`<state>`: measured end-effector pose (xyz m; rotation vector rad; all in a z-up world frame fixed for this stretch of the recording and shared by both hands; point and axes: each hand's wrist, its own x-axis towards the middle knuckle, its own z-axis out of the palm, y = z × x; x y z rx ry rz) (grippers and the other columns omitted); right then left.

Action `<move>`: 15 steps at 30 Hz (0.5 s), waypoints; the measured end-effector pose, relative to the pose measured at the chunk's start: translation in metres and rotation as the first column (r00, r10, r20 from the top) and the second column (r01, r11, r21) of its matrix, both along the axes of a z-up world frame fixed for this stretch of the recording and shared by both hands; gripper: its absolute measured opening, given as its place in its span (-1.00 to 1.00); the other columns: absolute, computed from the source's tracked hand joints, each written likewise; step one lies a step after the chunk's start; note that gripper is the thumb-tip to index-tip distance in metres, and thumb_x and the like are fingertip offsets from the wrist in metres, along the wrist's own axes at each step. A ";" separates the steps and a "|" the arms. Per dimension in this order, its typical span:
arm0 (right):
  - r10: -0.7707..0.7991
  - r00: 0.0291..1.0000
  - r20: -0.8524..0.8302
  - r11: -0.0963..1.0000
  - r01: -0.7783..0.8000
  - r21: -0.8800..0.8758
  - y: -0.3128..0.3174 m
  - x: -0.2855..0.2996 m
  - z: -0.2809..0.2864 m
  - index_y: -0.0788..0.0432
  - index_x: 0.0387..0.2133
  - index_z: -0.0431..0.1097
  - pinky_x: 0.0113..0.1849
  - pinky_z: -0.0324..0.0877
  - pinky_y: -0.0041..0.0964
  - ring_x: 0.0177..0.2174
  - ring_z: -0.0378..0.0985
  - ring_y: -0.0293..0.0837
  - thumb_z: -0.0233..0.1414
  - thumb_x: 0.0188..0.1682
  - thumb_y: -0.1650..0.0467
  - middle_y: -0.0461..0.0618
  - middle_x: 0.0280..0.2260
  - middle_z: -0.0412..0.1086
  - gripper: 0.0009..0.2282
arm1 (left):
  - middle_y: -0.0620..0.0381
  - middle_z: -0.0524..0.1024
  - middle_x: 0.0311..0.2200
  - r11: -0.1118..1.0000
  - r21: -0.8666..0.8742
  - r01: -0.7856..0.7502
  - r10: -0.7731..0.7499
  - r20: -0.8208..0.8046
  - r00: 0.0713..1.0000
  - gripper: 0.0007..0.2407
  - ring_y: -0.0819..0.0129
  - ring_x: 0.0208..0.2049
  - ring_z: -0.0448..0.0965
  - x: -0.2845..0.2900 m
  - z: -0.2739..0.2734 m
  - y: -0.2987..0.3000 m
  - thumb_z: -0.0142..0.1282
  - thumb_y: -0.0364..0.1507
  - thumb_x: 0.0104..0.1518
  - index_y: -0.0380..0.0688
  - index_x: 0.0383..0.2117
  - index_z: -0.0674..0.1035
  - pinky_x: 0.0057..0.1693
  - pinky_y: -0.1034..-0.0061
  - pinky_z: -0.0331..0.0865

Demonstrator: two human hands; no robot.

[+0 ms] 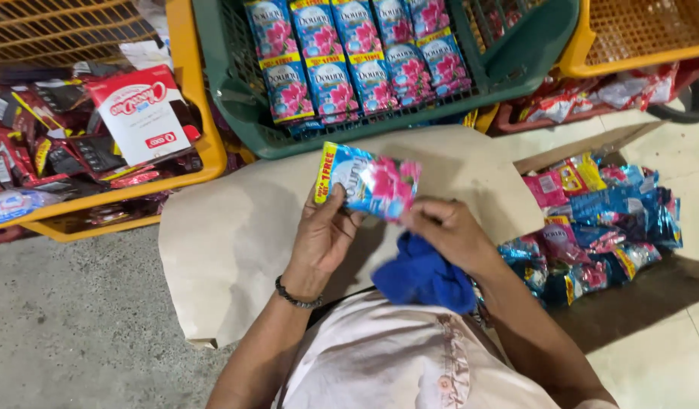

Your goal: Wiping fabric softener sachets with a cloth and organizing them into a plastic crate.

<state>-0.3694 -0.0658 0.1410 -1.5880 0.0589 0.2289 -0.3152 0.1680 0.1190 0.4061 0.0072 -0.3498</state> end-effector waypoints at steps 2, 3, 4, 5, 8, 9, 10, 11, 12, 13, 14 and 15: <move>0.129 0.991 0.043 0.988 -0.125 -0.094 -0.012 0.004 0.029 0.27 -0.12 0.54 -0.18 0.39 -0.43 -0.25 0.47 -0.37 0.09 0.06 0.39 -0.16 -0.26 0.52 -0.79 | 0.10 0.61 -0.14 0.998 0.068 0.001 -0.003 0.029 1.000 -0.75 0.36 -0.17 0.62 0.011 0.008 0.014 0.21 -0.50 0.30 -0.21 0.07 0.52 -0.12 0.45 0.47; 0.248 0.967 0.063 0.954 -0.233 -0.189 -0.018 0.004 0.042 0.26 -0.10 0.53 -0.09 0.41 -0.43 -0.18 0.51 -0.37 0.09 0.04 0.39 -0.15 -0.20 0.56 -0.77 | 0.11 0.62 -0.18 0.990 0.138 0.011 -0.018 0.045 0.999 -0.75 0.38 -0.22 0.61 0.015 0.011 0.021 0.22 -0.51 0.28 -0.21 0.06 0.54 -0.19 0.49 0.44; 0.249 0.966 0.062 0.954 -0.234 -0.186 -0.022 0.011 0.053 0.26 -0.10 0.53 -0.09 0.41 -0.43 -0.18 0.51 -0.37 0.09 0.04 0.39 -0.15 -0.20 0.56 -0.77 | 0.11 0.62 -0.18 0.990 0.141 0.010 -0.017 0.044 0.999 -0.75 0.38 -0.22 0.61 0.020 0.021 0.024 0.22 -0.51 0.28 -0.21 0.06 0.54 -0.19 0.49 0.44; 0.278 0.958 0.068 0.925 -0.248 -0.287 -0.027 0.019 0.064 0.25 -0.11 0.53 -0.08 0.41 -0.43 -0.17 0.52 -0.37 0.08 0.04 0.38 -0.16 -0.21 0.57 -0.77 | 0.15 0.62 -0.20 0.961 0.269 0.068 -0.081 0.040 0.996 -0.76 0.43 -0.20 0.61 0.024 0.030 0.026 0.23 -0.51 0.23 -0.21 0.00 0.54 -0.09 0.51 0.48; 0.303 0.952 0.028 0.888 -0.272 -0.370 -0.029 0.027 0.066 0.24 -0.13 0.53 -0.13 0.41 -0.44 -0.21 0.50 -0.39 0.07 0.05 0.36 -0.17 -0.24 0.55 -0.77 | 0.19 0.60 -0.22 0.856 0.472 0.211 -0.269 0.058 0.961 -0.79 0.52 -0.18 0.59 0.027 0.037 0.022 0.25 -0.50 0.21 -0.23 -0.08 0.55 -0.01 0.55 0.49; 0.318 0.948 0.008 0.884 -0.293 -0.365 -0.028 0.031 0.064 0.24 -0.14 0.52 -0.18 0.40 -0.44 -0.25 0.46 -0.41 0.08 0.06 0.35 -0.19 -0.28 0.52 -0.78 | 0.19 0.59 -0.23 0.793 0.551 0.261 -0.376 0.106 0.921 -0.81 0.56 -0.19 0.56 0.029 0.038 0.019 0.25 -0.48 0.25 -0.25 -0.08 0.56 -0.02 0.59 0.46; 0.312 0.950 0.009 0.884 -0.288 -0.367 -0.025 0.031 0.055 0.24 -0.14 0.52 -0.18 0.40 -0.44 -0.25 0.46 -0.41 0.08 0.06 0.35 -0.19 -0.28 0.52 -0.78 | 0.19 0.59 -0.23 0.793 0.549 0.265 -0.381 0.108 0.918 -0.81 0.56 -0.19 0.56 0.030 0.043 0.013 0.25 -0.48 0.25 -0.25 -0.08 0.56 -0.02 0.59 0.46; 0.304 0.952 -0.022 0.915 -0.299 -0.273 -0.022 0.032 0.047 0.25 -0.17 0.52 -0.24 0.37 -0.44 -0.30 0.41 -0.42 0.09 0.07 0.35 -0.21 -0.33 0.48 -0.79 | 0.20 0.60 -0.25 0.789 0.536 0.301 -0.418 0.109 0.902 -0.82 0.56 -0.20 0.56 0.030 0.048 0.008 0.23 -0.46 0.25 -0.24 -0.10 0.57 -0.02 0.59 0.46; 0.309 0.949 -0.055 0.934 -0.314 -0.173 -0.018 0.034 0.038 0.27 -0.20 0.53 -0.30 0.35 -0.44 -0.35 0.36 -0.43 0.10 0.08 0.35 -0.23 -0.38 0.44 -0.80 | 0.20 0.61 -0.27 0.786 0.523 0.330 -0.445 0.109 0.889 -0.83 0.57 -0.21 0.56 0.029 0.053 0.005 0.21 -0.43 0.25 -0.24 -0.13 0.57 -0.03 0.59 0.46; 0.314 0.948 -0.057 0.932 -0.319 -0.173 -0.017 0.033 0.038 0.27 -0.20 0.53 -0.30 0.35 -0.44 -0.35 0.36 -0.43 0.10 0.08 0.35 -0.23 -0.38 0.44 -0.80 | 0.20 0.61 -0.27 0.788 0.522 0.327 -0.441 0.108 0.891 -0.83 0.57 -0.21 0.56 0.027 0.055 0.005 0.21 -0.43 0.25 -0.24 -0.13 0.57 -0.03 0.59 0.46; 0.247 0.968 -0.047 0.956 -0.252 -0.149 -0.016 0.034 0.038 0.27 -0.24 0.54 -0.33 0.33 -0.46 -0.38 0.35 -0.44 0.10 0.08 0.36 -0.26 -0.41 0.44 -0.82 | 0.21 0.60 -0.28 0.828 0.473 0.303 -0.387 0.089 0.918 -0.82 0.58 -0.23 0.55 0.026 0.057 0.005 0.19 -0.40 0.26 -0.24 -0.15 0.57 -0.06 0.59 0.48; 0.179 0.983 -0.040 0.975 -0.183 -0.124 -0.014 0.035 0.037 0.27 -0.29 0.55 -0.35 0.32 -0.48 -0.40 0.34 -0.45 0.10 0.07 0.36 -0.28 -0.43 0.43 -0.82 | 0.23 0.60 -0.29 0.863 0.423 0.274 -0.332 0.068 0.941 -0.82 0.60 -0.26 0.55 0.025 0.058 0.005 0.18 -0.37 0.27 -0.24 -0.17 0.57 -0.08 0.59 0.50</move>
